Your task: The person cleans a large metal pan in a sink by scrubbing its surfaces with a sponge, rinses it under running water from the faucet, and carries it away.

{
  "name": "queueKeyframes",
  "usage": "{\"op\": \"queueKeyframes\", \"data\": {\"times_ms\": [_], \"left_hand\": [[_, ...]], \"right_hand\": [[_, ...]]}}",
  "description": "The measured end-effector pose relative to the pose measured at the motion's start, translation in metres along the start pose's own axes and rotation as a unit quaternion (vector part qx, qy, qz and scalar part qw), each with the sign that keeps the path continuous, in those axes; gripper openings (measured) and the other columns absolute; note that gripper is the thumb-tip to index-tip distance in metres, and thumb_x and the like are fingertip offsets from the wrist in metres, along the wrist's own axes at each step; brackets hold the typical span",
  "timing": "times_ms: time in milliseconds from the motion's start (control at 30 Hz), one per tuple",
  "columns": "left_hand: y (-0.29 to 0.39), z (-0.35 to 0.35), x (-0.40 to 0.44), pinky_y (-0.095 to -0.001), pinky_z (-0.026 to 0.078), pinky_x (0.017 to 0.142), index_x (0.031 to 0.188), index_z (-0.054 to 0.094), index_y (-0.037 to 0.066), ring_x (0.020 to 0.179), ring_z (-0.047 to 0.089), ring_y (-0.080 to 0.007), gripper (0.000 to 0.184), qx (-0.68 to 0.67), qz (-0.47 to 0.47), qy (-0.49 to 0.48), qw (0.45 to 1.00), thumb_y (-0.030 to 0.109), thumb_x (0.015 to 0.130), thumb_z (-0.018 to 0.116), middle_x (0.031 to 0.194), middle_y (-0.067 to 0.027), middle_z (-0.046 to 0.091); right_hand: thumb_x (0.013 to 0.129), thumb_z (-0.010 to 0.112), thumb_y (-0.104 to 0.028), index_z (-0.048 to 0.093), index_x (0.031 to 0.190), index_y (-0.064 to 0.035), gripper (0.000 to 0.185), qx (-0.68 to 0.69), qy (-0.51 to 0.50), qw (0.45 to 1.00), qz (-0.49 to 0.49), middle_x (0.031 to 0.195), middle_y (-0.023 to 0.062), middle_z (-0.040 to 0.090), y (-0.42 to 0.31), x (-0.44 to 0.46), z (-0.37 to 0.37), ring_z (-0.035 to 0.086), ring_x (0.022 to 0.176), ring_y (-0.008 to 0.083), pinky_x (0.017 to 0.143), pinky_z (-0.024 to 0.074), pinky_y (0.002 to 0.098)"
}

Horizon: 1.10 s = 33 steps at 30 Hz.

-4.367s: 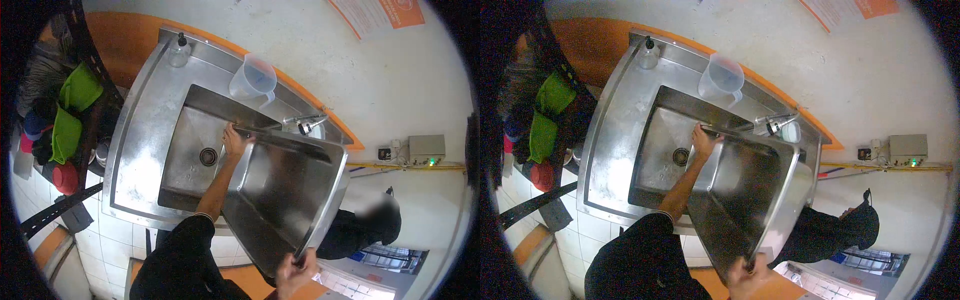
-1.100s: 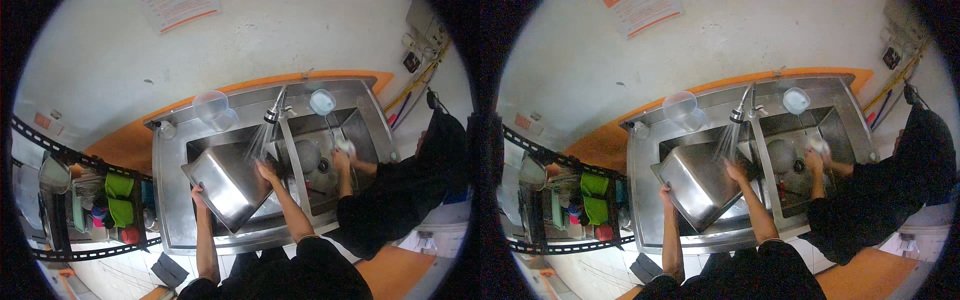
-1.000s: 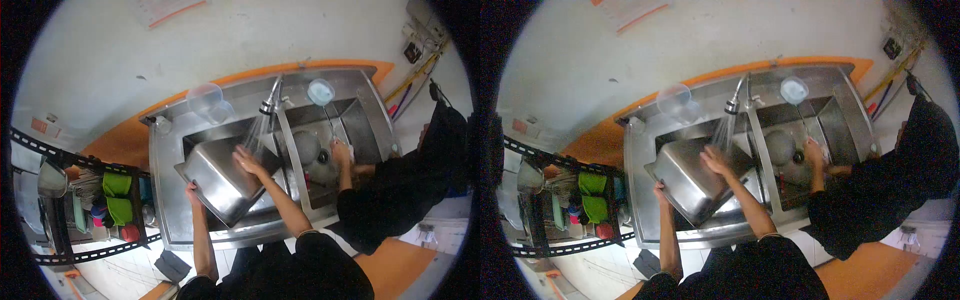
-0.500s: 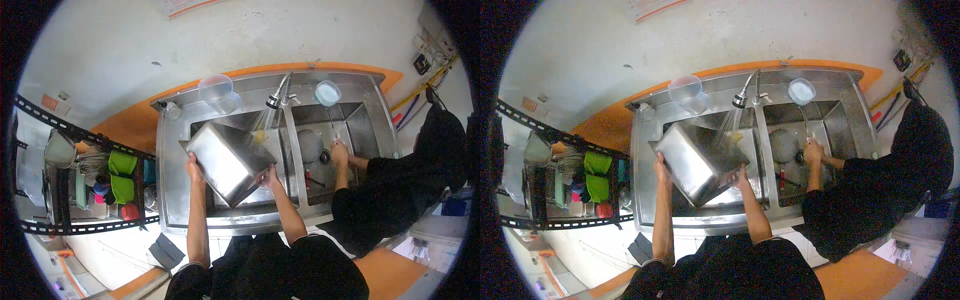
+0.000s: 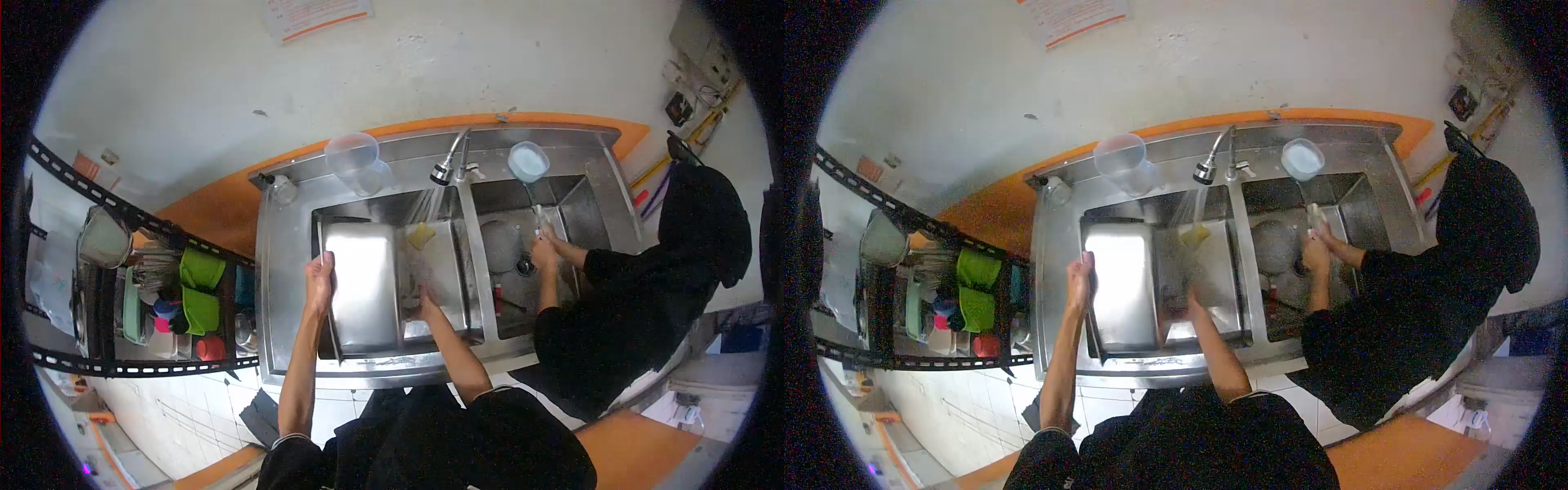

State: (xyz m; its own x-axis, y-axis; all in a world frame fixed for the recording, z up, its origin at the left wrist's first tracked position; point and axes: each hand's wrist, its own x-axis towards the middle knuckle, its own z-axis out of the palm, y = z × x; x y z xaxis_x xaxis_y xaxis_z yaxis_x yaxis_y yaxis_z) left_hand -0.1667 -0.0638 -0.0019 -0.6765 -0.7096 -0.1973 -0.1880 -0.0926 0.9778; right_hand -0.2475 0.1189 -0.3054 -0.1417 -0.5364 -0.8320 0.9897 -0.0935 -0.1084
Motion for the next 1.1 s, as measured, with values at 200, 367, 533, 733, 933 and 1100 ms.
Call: {"op": "queueKeyframes", "data": {"times_ms": [200,367,533,733,933,1100], "left_hand": [[0.045,-0.018,-0.012,-0.0275,0.025,0.046,0.067,0.050,0.003,0.051,0.028,-0.0075,0.037,0.252,0.085,-0.174,0.948,0.029,0.093,0.050,0.054,0.0071,0.036],[0.086,-0.006,-0.016,-0.0363,0.036,0.047,0.072,0.061,0.006,0.045,0.043,-0.0312,0.028,0.412,0.224,-0.149,0.871,0.029,0.087,0.056,0.052,-0.0180,0.047],[0.112,-0.018,-0.009,-0.0377,0.038,0.046,0.064,0.065,0.007,0.043,0.050,-0.0301,0.037,0.509,0.324,-0.043,0.796,0.041,0.079,0.062,0.048,-0.0148,0.051],[0.137,-0.056,0.010,-0.0353,0.035,0.045,0.061,0.058,-0.001,0.042,0.045,-0.0307,0.036,0.470,0.366,-0.032,0.803,0.031,0.074,0.065,0.050,-0.0200,0.043],[0.125,-0.060,-0.016,-0.0369,0.033,0.046,0.057,0.050,-0.002,0.044,0.043,-0.0340,0.030,0.419,0.377,0.003,0.826,0.023,0.068,0.059,0.049,-0.0196,0.038],[0.111,-0.058,-0.048,-0.0352,0.030,0.044,0.051,0.045,0.003,0.041,0.041,-0.0304,0.036,0.413,0.456,0.057,0.787,0.032,0.066,0.060,0.045,-0.0134,0.036]], "right_hand": [[0.074,0.049,-0.067,0.057,0.096,-0.0117,0.060,-0.039,-0.051,0.997,0.042,0.100,0.0135,0.054,0.036,0.005,0.026,0.048,0.094,0.0368,0.084,0.0380,0.0605],[0.074,0.043,-0.071,0.032,0.135,-0.0181,0.081,0.034,-0.045,0.989,-0.139,0.134,0.0116,0.037,0.016,0.034,0.006,0.036,0.121,0.0342,0.088,0.0314,0.0652],[0.077,0.041,-0.068,0.025,0.140,-0.0208,0.080,0.112,0.058,0.968,-0.216,0.145,0.0058,0.027,-0.041,0.005,-0.012,0.031,0.126,0.0335,0.096,0.0230,0.0631],[0.084,0.041,-0.057,0.026,0.140,-0.0138,0.073,-0.081,0.015,0.955,-0.287,0.146,0.0080,0.025,-0.076,0.045,-0.018,0.026,0.130,0.0314,0.097,0.0277,0.0573],[0.082,0.051,-0.011,0.044,0.124,-0.0032,0.043,-0.413,0.349,0.600,-0.589,0.114,0.0213,0.052,-0.179,0.010,0.035,0.044,0.112,0.0372,0.090,0.0379,0.0461],[0.083,0.048,-0.005,0.043,0.127,-0.0049,0.043,-0.526,0.435,0.417,-0.600,0.128,0.0169,0.045,-0.282,-0.099,0.086,0.045,0.114,0.0350,0.090,0.0398,0.0466]]}}
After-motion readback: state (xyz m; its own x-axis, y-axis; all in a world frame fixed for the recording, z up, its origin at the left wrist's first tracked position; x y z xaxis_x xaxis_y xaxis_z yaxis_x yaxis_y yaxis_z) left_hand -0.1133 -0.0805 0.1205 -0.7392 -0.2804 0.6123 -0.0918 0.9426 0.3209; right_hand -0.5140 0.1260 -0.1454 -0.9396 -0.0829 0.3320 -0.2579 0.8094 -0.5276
